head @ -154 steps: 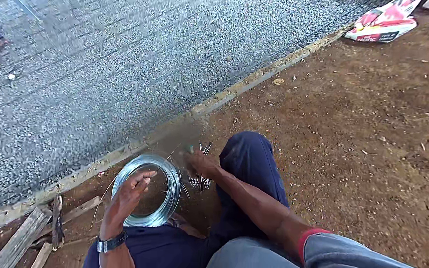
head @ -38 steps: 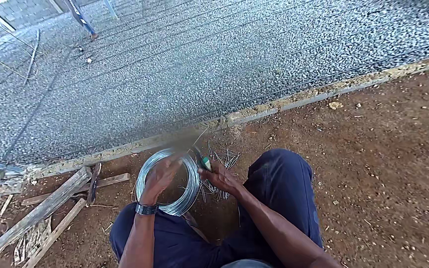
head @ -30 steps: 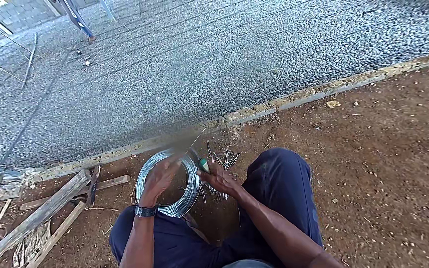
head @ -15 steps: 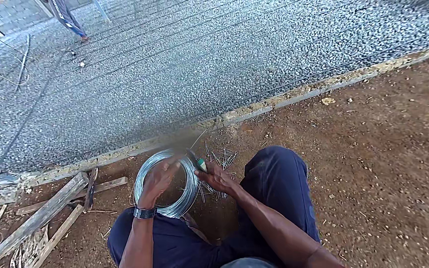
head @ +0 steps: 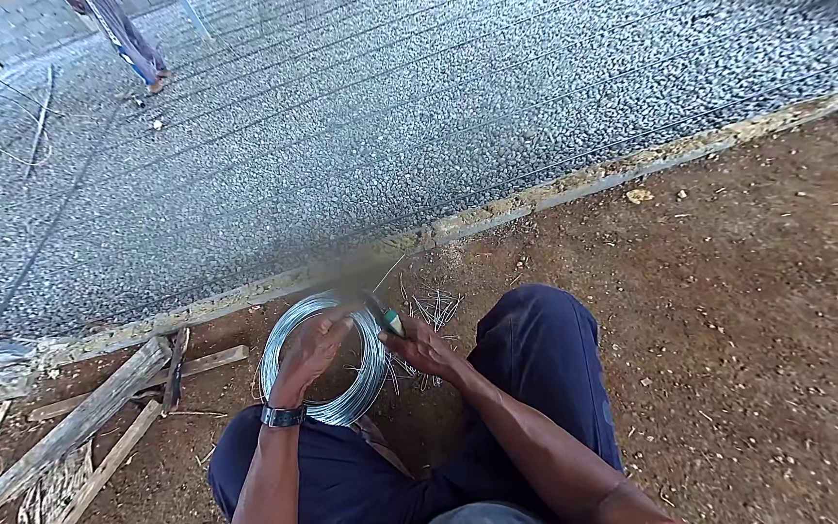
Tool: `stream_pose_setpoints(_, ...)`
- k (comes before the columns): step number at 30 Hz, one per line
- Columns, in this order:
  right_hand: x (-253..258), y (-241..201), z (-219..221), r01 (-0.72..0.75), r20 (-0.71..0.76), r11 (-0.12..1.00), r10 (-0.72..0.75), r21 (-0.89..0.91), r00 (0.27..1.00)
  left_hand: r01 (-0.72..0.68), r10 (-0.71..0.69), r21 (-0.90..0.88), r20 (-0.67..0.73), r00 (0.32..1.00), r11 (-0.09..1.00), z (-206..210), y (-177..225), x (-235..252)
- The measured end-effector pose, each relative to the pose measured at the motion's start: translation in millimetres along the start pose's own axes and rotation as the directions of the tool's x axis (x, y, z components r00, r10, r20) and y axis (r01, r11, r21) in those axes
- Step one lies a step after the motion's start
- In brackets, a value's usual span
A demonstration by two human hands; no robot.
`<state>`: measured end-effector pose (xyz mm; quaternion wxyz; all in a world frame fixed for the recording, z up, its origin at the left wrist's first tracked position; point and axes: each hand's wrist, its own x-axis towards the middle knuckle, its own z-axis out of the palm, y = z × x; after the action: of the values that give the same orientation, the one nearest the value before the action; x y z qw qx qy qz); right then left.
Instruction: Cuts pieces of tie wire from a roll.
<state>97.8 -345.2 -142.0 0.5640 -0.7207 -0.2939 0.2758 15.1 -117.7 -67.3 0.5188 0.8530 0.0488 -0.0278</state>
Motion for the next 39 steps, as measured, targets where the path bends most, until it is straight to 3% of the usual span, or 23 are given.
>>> stream_pose_setpoints(39, 1.2, 2.0, 0.6, 0.012, 0.008, 1.000, -0.012, -0.026, 1.000, -0.025, 0.025, -0.010, 0.017, 1.000, 1.000, -0.3, 0.5, -0.9)
